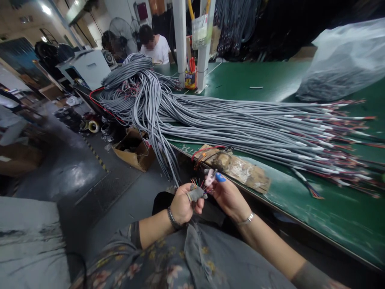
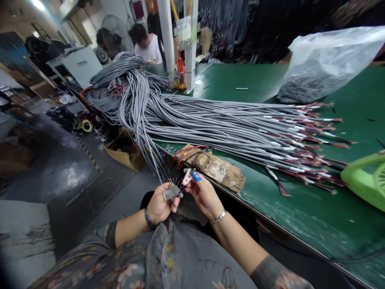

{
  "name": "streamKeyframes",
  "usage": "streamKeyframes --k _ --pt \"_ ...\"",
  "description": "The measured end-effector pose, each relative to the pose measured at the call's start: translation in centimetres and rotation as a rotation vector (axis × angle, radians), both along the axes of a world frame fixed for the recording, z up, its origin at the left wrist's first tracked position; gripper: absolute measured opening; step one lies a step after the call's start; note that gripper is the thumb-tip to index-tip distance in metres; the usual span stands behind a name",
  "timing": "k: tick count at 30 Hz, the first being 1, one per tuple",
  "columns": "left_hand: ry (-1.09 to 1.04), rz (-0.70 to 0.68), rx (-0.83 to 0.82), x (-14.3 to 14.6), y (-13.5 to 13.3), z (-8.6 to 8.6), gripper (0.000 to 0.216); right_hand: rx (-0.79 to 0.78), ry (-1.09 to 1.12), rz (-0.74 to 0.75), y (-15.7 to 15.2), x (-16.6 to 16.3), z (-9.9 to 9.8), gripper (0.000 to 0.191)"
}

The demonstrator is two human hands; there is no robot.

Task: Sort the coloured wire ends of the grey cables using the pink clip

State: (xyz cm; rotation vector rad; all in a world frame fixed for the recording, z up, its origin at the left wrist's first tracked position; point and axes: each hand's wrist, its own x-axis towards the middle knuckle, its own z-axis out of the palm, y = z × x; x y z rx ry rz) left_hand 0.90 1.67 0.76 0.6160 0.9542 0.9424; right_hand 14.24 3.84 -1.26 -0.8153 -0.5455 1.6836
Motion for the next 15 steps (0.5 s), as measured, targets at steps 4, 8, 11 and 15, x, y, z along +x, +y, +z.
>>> streamKeyframes --k 4,8,11,15 --pt "-0.016 -0.004 -0.037 0.05 0.31 -0.39 0.042 0.012 0.02 0.017 -0.08 -0.13 0.09 0.033" --pt "-0.02 -0.006 -0.032 0.04 0.35 -0.58 0.042 0.006 0.013 0.035 -0.14 -0.13 -0.03 0.033" --pt "-0.013 -0.007 -0.037 0.03 0.35 -0.55 0.042 0.01 0.02 0.04 -0.15 -0.13 -0.23 0.032" --pt "-0.002 0.001 -0.057 0.13 0.36 -0.48 0.043 -0.006 0.057 0.057 0.03 -0.23 -0.48 0.036"
